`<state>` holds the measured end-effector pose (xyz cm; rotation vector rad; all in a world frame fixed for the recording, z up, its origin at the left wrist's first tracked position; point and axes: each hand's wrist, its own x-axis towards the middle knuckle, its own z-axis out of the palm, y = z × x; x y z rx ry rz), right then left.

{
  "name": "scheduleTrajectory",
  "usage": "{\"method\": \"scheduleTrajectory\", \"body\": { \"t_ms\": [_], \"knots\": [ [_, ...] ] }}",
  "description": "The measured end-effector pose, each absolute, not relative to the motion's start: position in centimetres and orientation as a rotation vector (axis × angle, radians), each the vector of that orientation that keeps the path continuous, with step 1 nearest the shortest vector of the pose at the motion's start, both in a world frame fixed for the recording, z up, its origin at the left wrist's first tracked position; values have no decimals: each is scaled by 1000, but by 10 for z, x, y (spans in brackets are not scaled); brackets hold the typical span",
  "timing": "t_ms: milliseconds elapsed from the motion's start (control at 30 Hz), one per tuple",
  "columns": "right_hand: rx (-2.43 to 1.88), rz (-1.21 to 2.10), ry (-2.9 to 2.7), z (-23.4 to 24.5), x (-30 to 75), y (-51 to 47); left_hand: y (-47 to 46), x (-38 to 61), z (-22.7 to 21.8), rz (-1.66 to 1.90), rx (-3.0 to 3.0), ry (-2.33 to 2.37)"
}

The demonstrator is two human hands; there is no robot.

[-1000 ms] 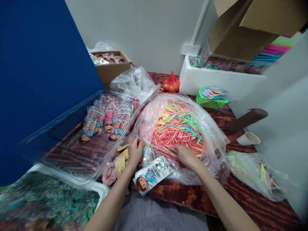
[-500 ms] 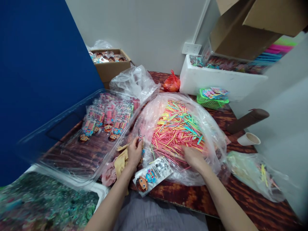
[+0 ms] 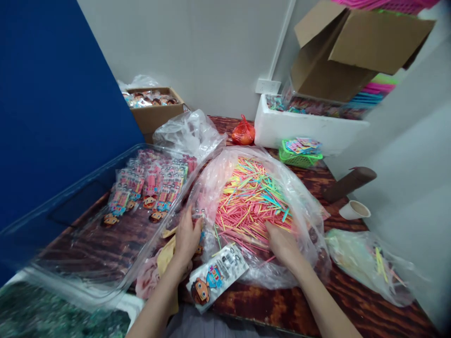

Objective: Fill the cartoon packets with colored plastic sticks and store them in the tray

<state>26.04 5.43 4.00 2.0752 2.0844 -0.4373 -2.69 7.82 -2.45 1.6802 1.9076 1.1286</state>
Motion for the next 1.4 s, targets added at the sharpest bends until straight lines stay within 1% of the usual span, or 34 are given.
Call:
{"method": "scheduleTrajectory", "body": {
  "t_ms": [167,333,500,567,633,667,733,833,900,1033,1167,1233,1333,1400],
  "knots": [
    [2103,-268,2195,23,256,50,67,-26,-15,1184,1825,1895],
    [2042,-171,2204,5,245,54,52,-24,-2,1166,1772,1829],
    [2088,-217,2323,3,258,59,37,-27,6,1164,1702,1778],
    [2156,-302,2383,5,264,59,32,-28,8,1172,1678,1770],
    [2257,-486,2411,8,268,60,27,-28,10,1180,1673,1752],
    [2313,-632,2407,9,269,60,26,-27,10,1183,1675,1740],
    [2420,-1027,2343,10,270,61,23,-24,11,1183,1682,1721],
    [2511,-1744,2081,7,270,62,20,-18,11,1170,1691,1692],
    [2513,-2046,1896,4,271,61,18,-14,13,1152,1695,1670],
    [2397,-2316,1780,3,273,48,14,-4,23,1110,1683,1615],
    [2198,-2870,1518,5,266,26,9,24,26,1078,1610,1458],
    [2087,-3059,1388,3,256,15,7,50,21,1075,1512,1362],
    [1927,-3178,1392,-2,240,6,7,93,10,1160,1317,1270],
    [1848,-3134,1524,-3,232,6,11,116,6,1141,1254,1183]
  ]
}}
